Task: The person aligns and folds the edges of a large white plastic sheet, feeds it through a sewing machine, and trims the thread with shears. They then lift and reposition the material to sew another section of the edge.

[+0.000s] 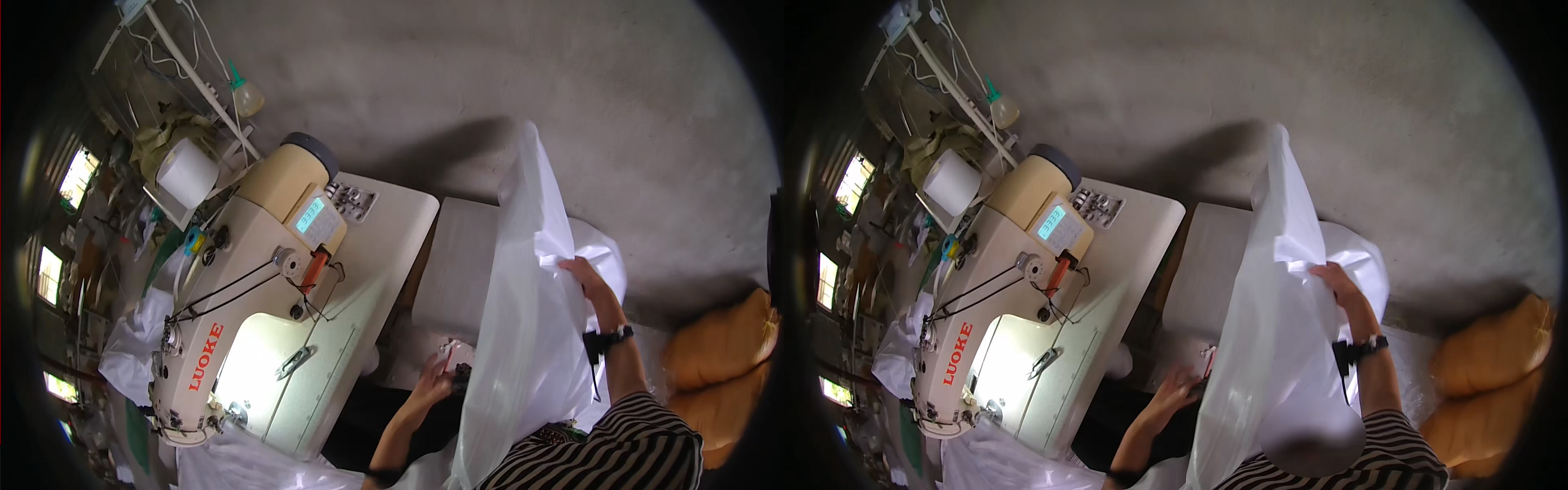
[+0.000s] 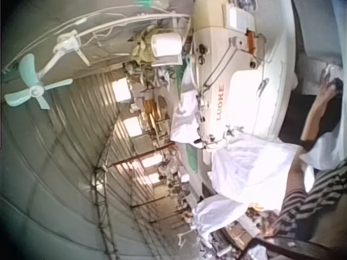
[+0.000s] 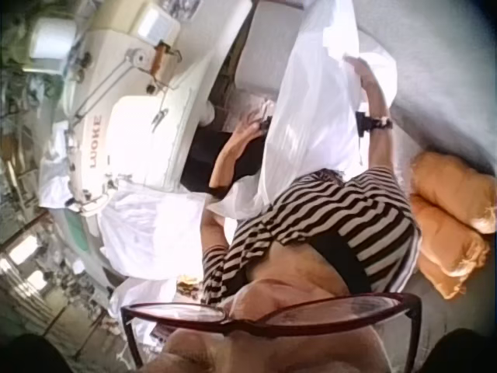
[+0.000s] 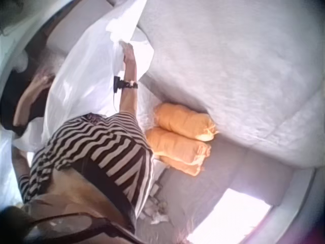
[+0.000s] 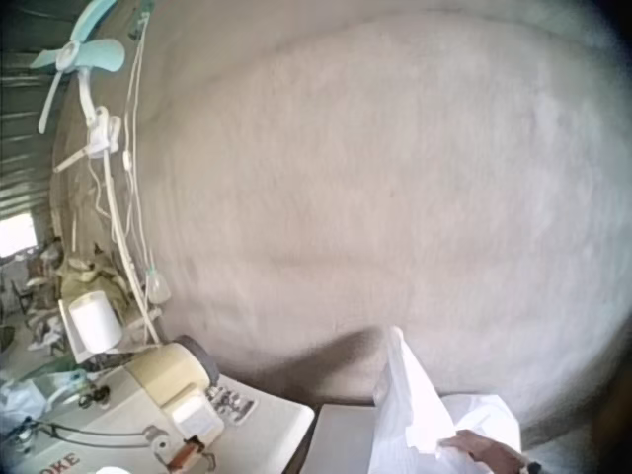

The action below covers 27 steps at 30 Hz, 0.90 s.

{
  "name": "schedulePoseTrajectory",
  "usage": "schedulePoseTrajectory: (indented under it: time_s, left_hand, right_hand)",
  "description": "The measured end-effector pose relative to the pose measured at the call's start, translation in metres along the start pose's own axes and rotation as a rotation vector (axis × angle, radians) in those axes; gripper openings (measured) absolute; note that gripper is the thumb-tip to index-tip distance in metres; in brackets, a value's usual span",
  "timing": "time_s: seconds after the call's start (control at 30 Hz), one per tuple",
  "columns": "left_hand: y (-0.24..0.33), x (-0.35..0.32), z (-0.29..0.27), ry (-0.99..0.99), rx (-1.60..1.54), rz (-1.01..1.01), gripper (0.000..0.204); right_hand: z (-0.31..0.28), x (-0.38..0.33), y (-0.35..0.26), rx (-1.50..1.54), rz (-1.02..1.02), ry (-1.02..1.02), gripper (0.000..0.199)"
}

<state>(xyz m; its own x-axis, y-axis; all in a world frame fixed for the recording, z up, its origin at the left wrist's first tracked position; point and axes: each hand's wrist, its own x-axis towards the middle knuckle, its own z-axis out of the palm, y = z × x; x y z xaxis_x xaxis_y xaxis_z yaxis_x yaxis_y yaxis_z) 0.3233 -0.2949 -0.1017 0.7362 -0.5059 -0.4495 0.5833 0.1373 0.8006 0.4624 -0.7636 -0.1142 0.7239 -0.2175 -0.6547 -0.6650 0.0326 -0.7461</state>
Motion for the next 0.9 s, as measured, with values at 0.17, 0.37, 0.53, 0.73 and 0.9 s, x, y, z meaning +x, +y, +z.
schedulePoseTrajectory:
  time_s: [0.17, 0.37, 0.53, 0.73, 0.9]
  left_hand:
    - [-0.043, 0.081, 0.054, 0.138, -0.129, 0.099, 0.097]
    - [-0.061, 0.025, 0.068, 0.120, -0.173, 0.042, 0.095]
    - [-0.014, -0.037, 0.024, 0.294, -0.158, 0.074, 0.093]
    - [0.035, -0.103, -0.023, 0.530, -0.061, 0.162, 0.091]
    - [0.080, -0.153, -0.032, 0.707, 0.072, 0.244, 0.089]
  right_hand:
    - [0.082, -0.122, -0.004, 0.292, -0.124, -0.356, 0.063]
    - [0.115, -0.134, 0.013, -0.100, -0.302, -0.554, 0.056]
    - [0.029, -0.062, 0.041, -0.988, -0.887, -0.155, 0.061]
    - [-0.211, 0.023, 0.030, -1.411, -0.369, 0.790, 0.028]
    - [-0.293, -0.041, -0.055, -1.081, -0.789, 1.163, 0.045]
